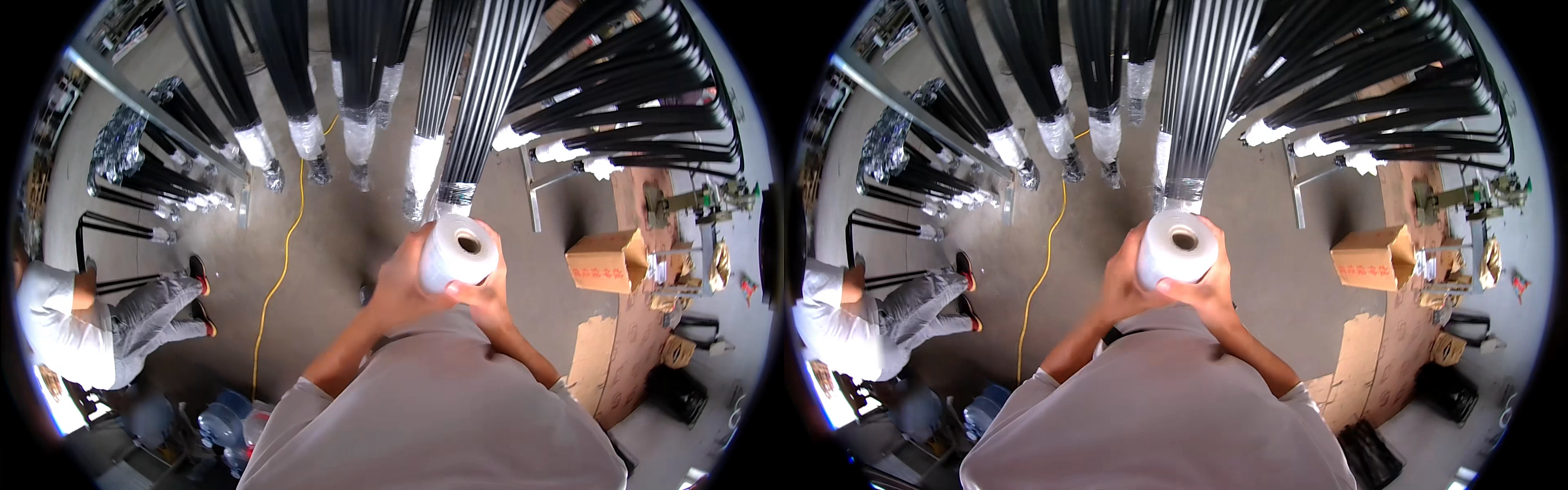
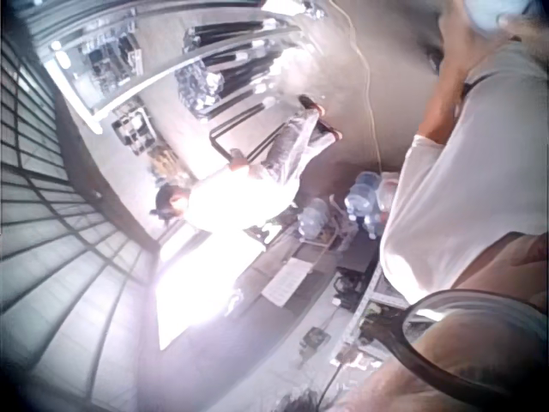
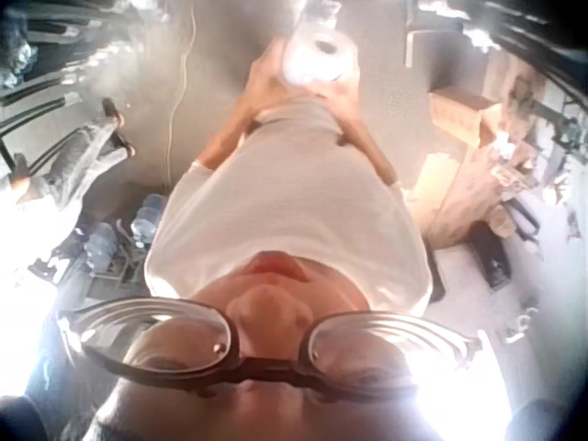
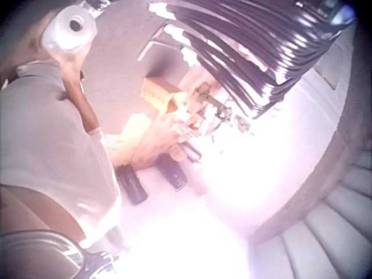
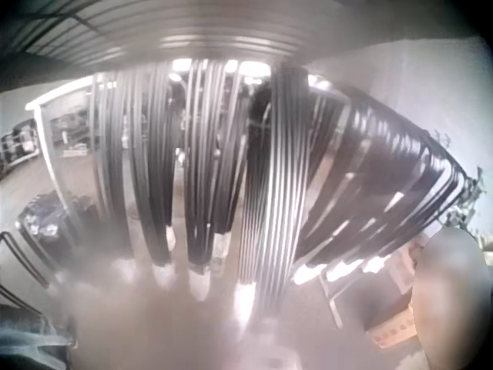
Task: The person wraps a roll of clear plastic film around the lower ends of a bundle of black metal poles. They rotate the film roll around the poles to secure the wrapping, then move to the next bundle and repeat the process.
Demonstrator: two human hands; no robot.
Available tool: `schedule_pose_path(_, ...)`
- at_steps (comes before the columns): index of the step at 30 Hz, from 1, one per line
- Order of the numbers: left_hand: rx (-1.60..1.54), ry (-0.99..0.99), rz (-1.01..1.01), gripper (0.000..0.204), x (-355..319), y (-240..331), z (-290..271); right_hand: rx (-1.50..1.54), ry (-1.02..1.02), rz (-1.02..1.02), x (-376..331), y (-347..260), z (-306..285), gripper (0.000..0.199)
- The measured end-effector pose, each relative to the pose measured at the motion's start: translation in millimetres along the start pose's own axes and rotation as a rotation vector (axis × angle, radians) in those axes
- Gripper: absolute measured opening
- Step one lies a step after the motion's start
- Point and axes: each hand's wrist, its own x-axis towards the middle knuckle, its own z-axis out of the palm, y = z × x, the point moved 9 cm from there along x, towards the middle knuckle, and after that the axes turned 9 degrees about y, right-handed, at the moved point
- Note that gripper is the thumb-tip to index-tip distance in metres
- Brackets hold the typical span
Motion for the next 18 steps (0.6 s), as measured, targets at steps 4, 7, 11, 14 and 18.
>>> schedule_pose_path(4,-0.150,-0.362,0.180,0.061,53.3,-5.3,-21.1,0.242,0.013,0.148,5.9,-4.1,-3.1,0.089)
schedule_pose_path(7,-0.161,0.009,0.249,0.076,132.5,-17.2,0.8,0.159,0.004,0.109,-1.9,0.3,2.9,0.086)
schedule_pose_path(11,-0.394,-0.153,-0.156,0.037,156.7,-30.3,40.7,0.125,0.047,0.100,7.3,-7.0,-22.3,0.080)
schedule_pose_path(14,-0.578,-0.102,-0.214,0.030,148.9,-23.3,37.4,0.378,0.104,0.140,34.9,8.2,-91.1,0.068)
schedule_pose_path(18,-0.598,-0.168,-0.251,0.028,148.0,-20.2,49.0,0.041,0.189,0.323,103.4,119.7,-174.6,0.039)
